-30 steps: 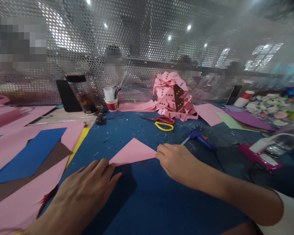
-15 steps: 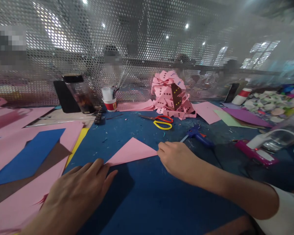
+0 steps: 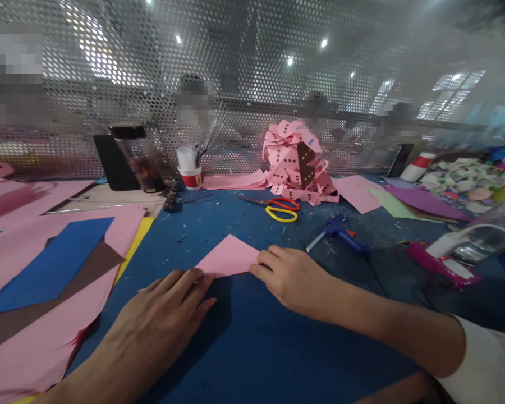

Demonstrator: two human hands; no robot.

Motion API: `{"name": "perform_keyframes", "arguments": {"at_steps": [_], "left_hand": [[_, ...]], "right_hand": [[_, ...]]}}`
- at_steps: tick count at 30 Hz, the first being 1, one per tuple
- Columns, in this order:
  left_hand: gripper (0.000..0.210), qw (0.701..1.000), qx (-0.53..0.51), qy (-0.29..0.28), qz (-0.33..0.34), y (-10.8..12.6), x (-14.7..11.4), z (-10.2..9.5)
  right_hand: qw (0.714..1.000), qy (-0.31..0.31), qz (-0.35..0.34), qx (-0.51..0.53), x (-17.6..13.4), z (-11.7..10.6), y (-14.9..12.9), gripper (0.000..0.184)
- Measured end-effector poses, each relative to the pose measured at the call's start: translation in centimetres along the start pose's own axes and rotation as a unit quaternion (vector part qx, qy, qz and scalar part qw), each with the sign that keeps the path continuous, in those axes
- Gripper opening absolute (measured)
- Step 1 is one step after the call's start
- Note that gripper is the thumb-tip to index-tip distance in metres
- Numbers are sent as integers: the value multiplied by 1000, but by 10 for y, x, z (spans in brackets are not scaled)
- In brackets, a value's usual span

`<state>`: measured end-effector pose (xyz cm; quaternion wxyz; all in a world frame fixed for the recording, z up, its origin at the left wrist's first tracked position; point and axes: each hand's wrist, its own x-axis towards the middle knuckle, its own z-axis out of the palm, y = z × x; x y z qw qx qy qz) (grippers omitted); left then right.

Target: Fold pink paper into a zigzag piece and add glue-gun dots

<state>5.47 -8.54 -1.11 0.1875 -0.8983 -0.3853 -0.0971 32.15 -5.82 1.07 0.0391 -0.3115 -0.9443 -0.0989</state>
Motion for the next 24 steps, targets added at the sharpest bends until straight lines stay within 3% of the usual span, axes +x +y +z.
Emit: {"name": "perform_keyframes", "arguments": {"at_steps": [9, 24], "left_hand": [[38, 994, -102, -23, -14, -2, 1, 11], [41, 992, -112, -47, -27, -1, 4, 9]], "right_hand": [[1000, 11, -23, 5, 5, 2, -5, 36], [1000, 10, -21, 3, 7, -1, -7, 36]]}}
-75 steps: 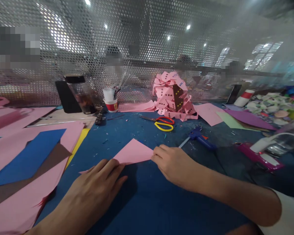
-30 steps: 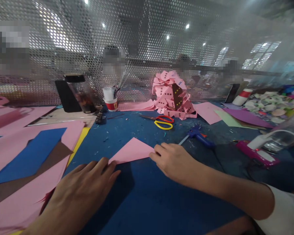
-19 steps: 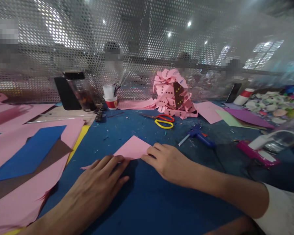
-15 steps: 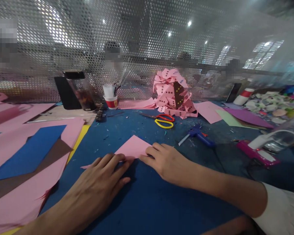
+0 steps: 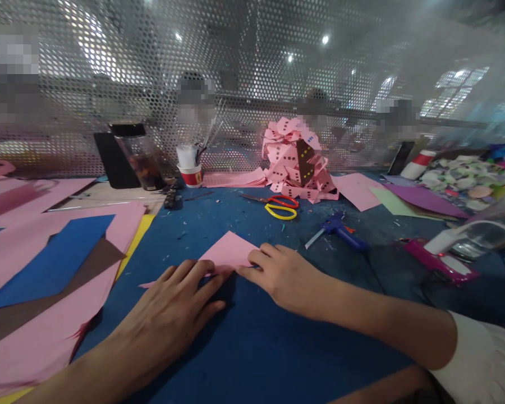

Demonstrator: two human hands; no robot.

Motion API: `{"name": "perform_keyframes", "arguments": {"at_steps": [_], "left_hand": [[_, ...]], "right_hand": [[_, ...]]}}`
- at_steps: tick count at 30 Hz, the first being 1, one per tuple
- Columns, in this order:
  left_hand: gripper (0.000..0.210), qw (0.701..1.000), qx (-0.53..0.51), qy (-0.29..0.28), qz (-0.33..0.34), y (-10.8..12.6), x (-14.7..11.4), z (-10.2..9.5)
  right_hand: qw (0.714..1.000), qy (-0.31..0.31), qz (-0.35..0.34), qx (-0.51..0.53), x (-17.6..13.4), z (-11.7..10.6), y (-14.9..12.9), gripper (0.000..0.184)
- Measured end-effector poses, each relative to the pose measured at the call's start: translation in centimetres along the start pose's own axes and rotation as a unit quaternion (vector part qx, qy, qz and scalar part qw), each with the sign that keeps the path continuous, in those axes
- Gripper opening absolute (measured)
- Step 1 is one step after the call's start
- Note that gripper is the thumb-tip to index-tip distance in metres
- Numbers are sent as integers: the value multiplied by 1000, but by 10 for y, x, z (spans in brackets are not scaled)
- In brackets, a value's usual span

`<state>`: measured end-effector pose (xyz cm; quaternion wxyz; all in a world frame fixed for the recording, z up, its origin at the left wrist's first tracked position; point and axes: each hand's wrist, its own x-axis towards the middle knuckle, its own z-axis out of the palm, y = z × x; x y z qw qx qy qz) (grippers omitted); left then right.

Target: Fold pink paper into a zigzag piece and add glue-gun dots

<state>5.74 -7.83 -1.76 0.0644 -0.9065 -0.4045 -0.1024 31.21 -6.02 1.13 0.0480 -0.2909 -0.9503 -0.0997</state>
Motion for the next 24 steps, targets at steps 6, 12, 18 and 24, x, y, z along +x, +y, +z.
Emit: {"name": "perform_keyframes", "arguments": {"at_steps": [6, 12, 18, 24], "left_hand": [[42, 1000, 8, 10, 3, -1, -1, 0], [41, 1000, 4, 10, -3, -3, -2, 2], [42, 1000, 7, 10, -2, -3, -3, 1], [37, 1000, -10, 19, -6, -3, -3, 0]], "right_hand": [[1000, 0, 2, 1, 0, 1, 0, 37], [1000, -2, 4, 10, -1, 1, 1, 36], [1000, 0, 5, 27, -2, 1, 2, 34], [999, -7, 19, 25, -5, 2, 6, 27]]}}
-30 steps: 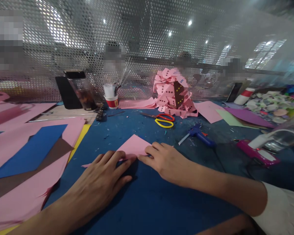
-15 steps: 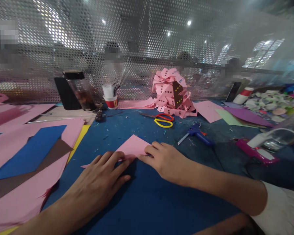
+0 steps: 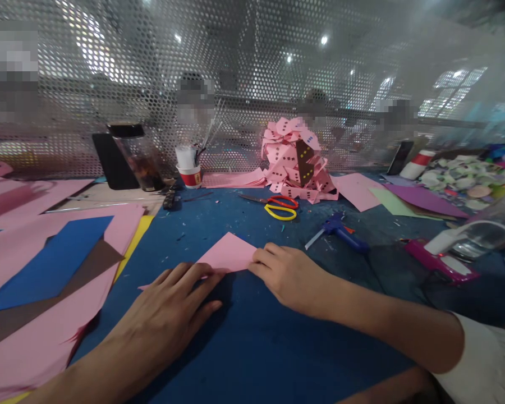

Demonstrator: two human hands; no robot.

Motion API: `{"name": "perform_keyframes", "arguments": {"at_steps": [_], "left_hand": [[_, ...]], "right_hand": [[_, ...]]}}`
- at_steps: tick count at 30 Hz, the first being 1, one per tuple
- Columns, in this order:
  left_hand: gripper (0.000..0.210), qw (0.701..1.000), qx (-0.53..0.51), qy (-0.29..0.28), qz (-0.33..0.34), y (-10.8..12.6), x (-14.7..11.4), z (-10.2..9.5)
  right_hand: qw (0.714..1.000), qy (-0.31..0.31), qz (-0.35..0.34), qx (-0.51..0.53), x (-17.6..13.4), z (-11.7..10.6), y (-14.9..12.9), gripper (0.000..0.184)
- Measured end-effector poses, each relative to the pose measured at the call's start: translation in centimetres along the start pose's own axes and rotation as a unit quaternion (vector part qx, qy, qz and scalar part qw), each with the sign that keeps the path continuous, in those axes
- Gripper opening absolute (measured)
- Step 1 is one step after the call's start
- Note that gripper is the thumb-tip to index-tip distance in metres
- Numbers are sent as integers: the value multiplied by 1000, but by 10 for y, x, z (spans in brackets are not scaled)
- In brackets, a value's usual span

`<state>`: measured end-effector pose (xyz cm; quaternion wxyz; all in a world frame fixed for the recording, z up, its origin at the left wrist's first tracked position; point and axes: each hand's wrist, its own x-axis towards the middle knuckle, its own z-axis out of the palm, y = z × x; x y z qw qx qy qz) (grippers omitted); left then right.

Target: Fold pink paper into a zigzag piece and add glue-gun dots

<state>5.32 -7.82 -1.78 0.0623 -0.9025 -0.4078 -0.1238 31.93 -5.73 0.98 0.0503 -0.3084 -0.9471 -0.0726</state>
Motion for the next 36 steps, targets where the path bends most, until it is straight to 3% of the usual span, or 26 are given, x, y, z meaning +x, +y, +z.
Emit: {"name": "perform_keyframes", "arguments": {"at_steps": [8, 21, 36], "left_hand": [[33, 1000, 12, -2, 19, 1, 0, -5], [33, 997, 58, 38, 24, 0, 0, -10], [36, 998, 59, 20, -30, 2, -5, -12]], "right_hand": [[1000, 10, 15, -15, -2, 3, 6, 20], [998, 18, 46, -40, -4, 5, 7, 15], [994, 21, 90, -51, -5, 5, 13, 14]]}}
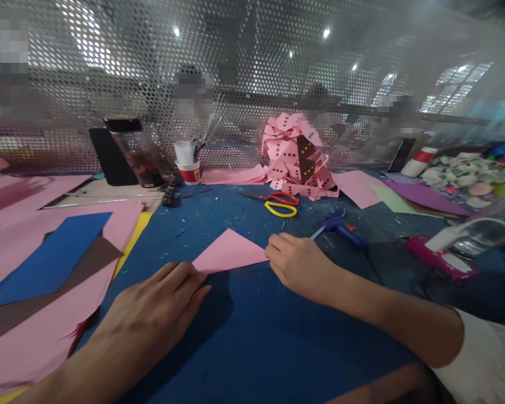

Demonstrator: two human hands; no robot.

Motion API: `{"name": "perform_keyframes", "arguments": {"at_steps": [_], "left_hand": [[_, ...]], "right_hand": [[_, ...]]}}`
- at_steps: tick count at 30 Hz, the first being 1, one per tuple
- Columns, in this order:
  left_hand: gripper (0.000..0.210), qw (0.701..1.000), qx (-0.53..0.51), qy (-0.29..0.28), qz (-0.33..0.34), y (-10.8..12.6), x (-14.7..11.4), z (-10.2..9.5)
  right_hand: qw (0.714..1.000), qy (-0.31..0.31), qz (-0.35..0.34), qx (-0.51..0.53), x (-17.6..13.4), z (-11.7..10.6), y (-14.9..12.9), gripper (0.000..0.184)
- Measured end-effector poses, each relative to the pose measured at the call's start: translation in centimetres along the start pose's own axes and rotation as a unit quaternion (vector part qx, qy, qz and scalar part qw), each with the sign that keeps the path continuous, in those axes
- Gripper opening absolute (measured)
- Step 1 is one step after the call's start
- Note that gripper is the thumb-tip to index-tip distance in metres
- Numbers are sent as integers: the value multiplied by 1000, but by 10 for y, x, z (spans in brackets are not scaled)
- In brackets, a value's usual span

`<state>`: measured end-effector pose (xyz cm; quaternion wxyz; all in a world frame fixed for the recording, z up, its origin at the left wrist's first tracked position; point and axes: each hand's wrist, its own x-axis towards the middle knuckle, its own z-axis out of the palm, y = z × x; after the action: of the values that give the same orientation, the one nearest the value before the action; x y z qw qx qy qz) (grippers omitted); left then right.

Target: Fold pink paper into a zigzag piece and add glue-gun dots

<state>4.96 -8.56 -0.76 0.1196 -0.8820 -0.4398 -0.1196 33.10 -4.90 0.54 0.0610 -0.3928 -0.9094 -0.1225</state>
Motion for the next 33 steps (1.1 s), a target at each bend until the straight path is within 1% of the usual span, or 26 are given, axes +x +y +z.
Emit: {"name": "perform_keyframes", "arguments": {"at_steps": [5, 13, 20, 23, 29, 33], "left_hand": [[34, 1000, 0, -7, -4, -1, 1, 1], [35, 1000, 9, 21, -9, -1, 2, 1], [35, 999, 18, 34, 7, -2, 1, 1], [34, 999, 25, 40, -4, -4, 0, 2], [35, 999, 28, 32, -5, -6, 0, 5], [36, 999, 25, 24, -14, -9, 1, 3]], "right_hand": [[1000, 3, 11, 4, 1, -3, -1, 13], [999, 21, 36, 3, 3, 0, -4, 21], [999, 20, 42, 4, 3, 2, -3, 21], [999, 16, 38, 4, 3, 1, -3, 21], [999, 12, 37, 5, 3, 1, -3, 21], [999, 9, 35, 8, 3, 1, -3, 21]]}}
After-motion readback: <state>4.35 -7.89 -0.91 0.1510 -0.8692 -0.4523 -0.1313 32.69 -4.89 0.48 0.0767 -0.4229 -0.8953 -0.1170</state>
